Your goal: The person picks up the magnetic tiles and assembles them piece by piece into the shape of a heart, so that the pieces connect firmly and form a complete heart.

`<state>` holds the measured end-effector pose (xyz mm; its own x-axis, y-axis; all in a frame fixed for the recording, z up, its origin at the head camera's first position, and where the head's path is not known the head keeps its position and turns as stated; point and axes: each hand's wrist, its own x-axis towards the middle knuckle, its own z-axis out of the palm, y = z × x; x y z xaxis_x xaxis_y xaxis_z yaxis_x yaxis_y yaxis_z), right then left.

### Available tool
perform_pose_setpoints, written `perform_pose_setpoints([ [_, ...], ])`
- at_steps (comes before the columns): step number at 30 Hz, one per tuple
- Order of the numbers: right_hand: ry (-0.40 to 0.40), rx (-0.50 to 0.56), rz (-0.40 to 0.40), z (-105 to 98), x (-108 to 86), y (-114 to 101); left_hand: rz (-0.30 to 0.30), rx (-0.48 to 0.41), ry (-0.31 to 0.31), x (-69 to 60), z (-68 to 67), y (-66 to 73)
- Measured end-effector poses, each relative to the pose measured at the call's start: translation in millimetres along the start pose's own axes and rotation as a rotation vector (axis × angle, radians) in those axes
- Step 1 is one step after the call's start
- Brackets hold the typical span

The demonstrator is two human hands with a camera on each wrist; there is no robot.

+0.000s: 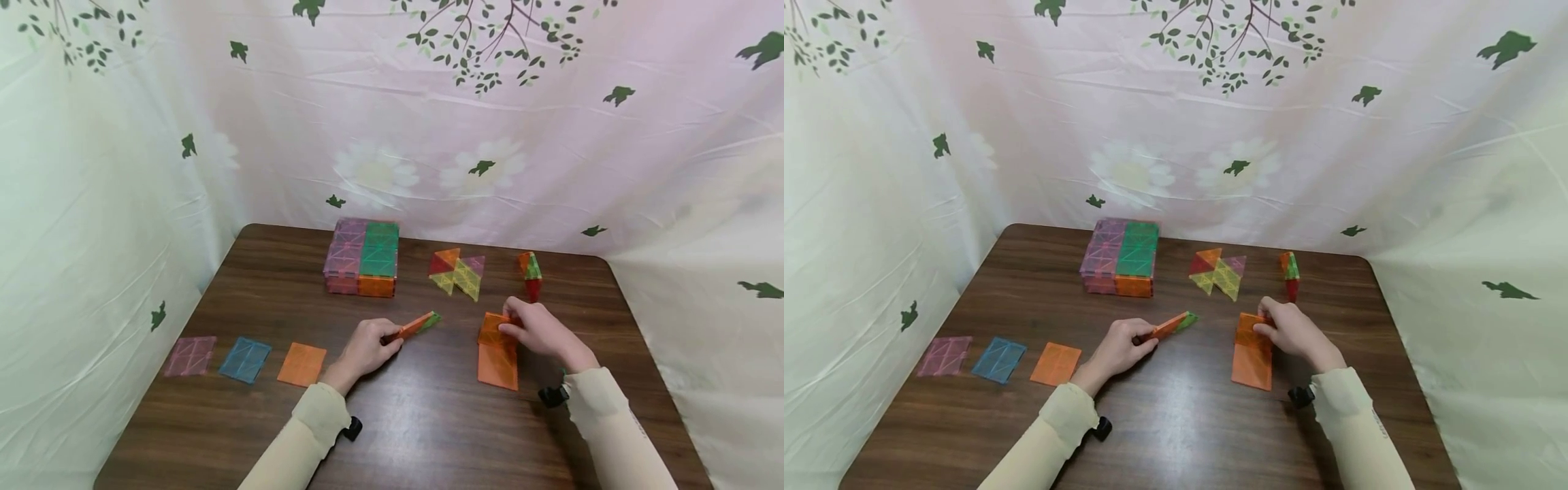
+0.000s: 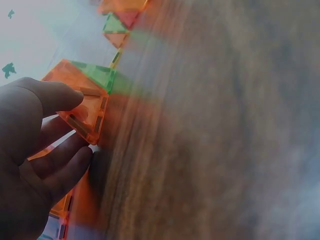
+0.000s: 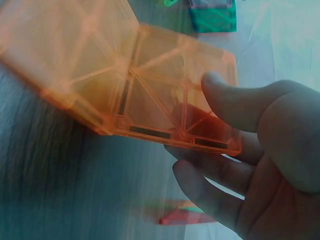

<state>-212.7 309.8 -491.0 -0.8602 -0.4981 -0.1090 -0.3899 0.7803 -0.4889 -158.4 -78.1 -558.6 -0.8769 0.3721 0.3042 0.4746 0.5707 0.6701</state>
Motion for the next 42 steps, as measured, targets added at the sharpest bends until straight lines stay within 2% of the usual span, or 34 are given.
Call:
perform_pose_setpoints([
  [4,-0.003,-0.005,-0.011,0.9,4.7,-3.5,-0.002,-0.003,0.004,-0.5,0.8,1.6],
  [11,-0.105,-0.068,-0.019,15.1,11.5,-4.9,-0.011,-0.013,0.006,-1.6,1.4,1.7],
  [19,-0.092,-0.19,0.027,22.4,15.1,-19.7,-0.023,-0.025,0.002,-2.5,2.5,3.0],
  [22,-0.084,-0.191,0.058,21.9,14.9,-21.8,-0.026,-0.023,0.003,-3.0,3.3,2.9],
  [27,-0.057,-0.175,0.08,19.1,12.9,-20.0,-0.028,-0.025,0.001,-4.2,4.2,3.5],
  [35,-0.011,-0.268,0.099,20.5,14.9,-13.5,-0.04,-0.03,-0.007,-5.8,5.1,4.2],
  [38,0.046,-0.247,0.06,22.5,15.9,-14.6,-0.045,-0.035,-0.009,-5.7,5.2,4.4],
  [42,0.147,-0.197,-0.063,28.1,21.3,-21.9,-0.044,-0.027,-0.009,-5.5,4.4,6.4],
])
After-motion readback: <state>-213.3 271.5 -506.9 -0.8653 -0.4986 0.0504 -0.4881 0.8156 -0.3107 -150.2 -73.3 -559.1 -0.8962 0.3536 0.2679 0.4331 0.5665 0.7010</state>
